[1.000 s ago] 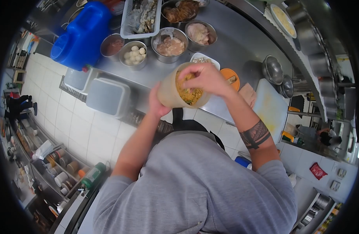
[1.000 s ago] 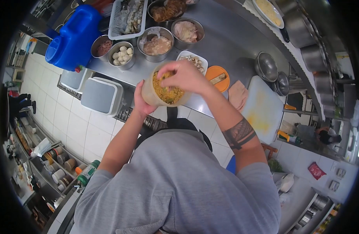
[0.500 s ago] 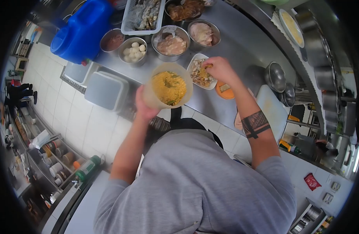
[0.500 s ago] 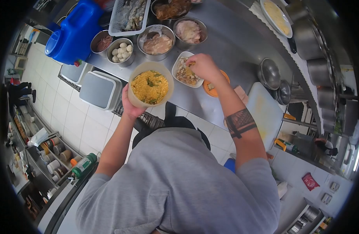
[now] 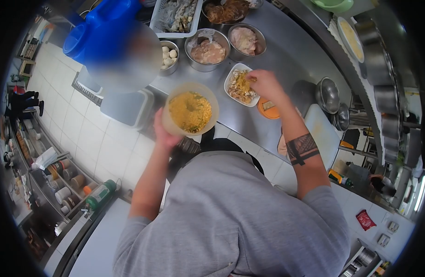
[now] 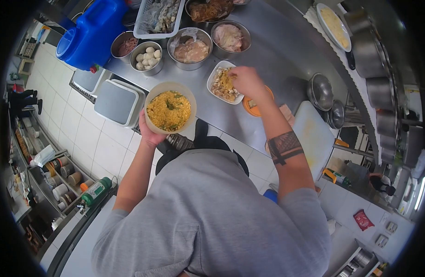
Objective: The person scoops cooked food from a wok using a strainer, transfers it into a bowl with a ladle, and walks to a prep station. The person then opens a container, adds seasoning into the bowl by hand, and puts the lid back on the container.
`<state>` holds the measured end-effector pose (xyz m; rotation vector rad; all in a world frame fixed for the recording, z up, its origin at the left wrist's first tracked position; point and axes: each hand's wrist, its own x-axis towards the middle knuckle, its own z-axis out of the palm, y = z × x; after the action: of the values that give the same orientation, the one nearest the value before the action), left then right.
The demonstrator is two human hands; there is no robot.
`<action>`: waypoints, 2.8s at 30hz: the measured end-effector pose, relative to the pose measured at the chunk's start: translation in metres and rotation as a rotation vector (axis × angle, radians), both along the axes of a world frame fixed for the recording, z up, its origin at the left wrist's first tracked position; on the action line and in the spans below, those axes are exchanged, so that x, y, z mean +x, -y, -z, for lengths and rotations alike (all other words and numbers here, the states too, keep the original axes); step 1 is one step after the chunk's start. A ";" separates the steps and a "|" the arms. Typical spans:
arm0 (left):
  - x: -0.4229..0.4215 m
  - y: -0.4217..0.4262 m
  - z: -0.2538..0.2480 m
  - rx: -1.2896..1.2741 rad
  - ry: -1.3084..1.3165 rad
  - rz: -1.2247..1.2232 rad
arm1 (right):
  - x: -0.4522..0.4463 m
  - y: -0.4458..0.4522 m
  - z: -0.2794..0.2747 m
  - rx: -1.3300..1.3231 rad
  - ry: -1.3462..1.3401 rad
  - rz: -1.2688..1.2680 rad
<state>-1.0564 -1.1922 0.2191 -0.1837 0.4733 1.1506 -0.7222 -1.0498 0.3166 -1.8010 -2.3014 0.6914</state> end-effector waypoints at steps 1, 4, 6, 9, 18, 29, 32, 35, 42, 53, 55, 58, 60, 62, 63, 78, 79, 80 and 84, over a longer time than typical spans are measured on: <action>0.000 -0.001 0.000 0.001 0.001 0.000 | -0.003 0.000 0.000 0.032 -0.033 -0.012; -0.002 -0.001 0.001 0.006 0.013 0.017 | -0.005 -0.001 -0.005 0.022 -0.047 0.012; -0.003 0.000 0.002 -0.001 0.005 0.018 | -0.004 0.000 -0.006 0.041 -0.063 -0.003; -0.007 0.000 0.004 0.010 0.023 0.035 | -0.002 0.004 -0.008 0.062 -0.086 -0.017; -0.011 0.004 -0.007 0.050 0.069 0.064 | -0.006 0.012 -0.008 0.185 -0.028 -0.002; -0.007 -0.006 0.010 0.048 0.045 0.151 | -0.151 0.099 -0.065 0.084 -0.203 -0.386; -0.002 -0.008 0.009 0.039 -0.026 0.183 | -0.168 0.111 -0.049 0.105 -0.042 -0.371; 0.000 -0.004 0.010 0.022 0.009 0.192 | -0.162 0.105 -0.049 -0.019 -0.102 -0.362; 0.018 -0.012 -0.011 0.082 0.080 0.140 | -0.127 0.080 -0.083 -0.428 -0.586 -0.004; 0.025 -0.026 -0.009 0.108 0.113 0.158 | -0.004 0.020 -0.026 -0.172 -0.465 0.341; 0.025 -0.023 -0.012 0.098 0.093 0.150 | 0.002 0.011 -0.009 0.018 -0.195 0.219; 0.023 -0.018 -0.011 0.071 0.067 0.132 | 0.000 0.000 -0.005 0.134 -0.039 0.073; 0.021 -0.015 -0.008 0.054 0.058 0.123 | -0.007 -0.007 -0.009 0.084 -0.043 0.110; 0.019 -0.012 -0.004 0.048 0.054 0.114 | -0.008 -0.008 -0.013 0.035 -0.044 0.146; 0.018 -0.012 -0.002 0.046 0.053 0.108 | -0.005 -0.007 -0.015 0.077 0.009 0.111; 0.030 -0.020 0.015 0.015 0.007 0.161 | -0.134 0.094 -0.036 0.015 -0.209 -0.376; 0.031 -0.019 0.009 0.033 0.014 0.159 | -0.134 0.091 -0.039 -0.020 -0.258 -0.370; 0.032 -0.019 0.003 0.051 0.020 0.156 | -0.129 0.087 -0.043 -0.022 -0.256 -0.369; 0.034 -0.019 -0.011 0.098 0.052 0.111 | -0.084 0.070 -0.073 -0.175 -0.647 -0.023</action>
<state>-1.0228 -1.1732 0.2305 -0.1008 0.3754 1.0552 -0.8067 -1.1194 0.3897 -1.3294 -1.8667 1.2854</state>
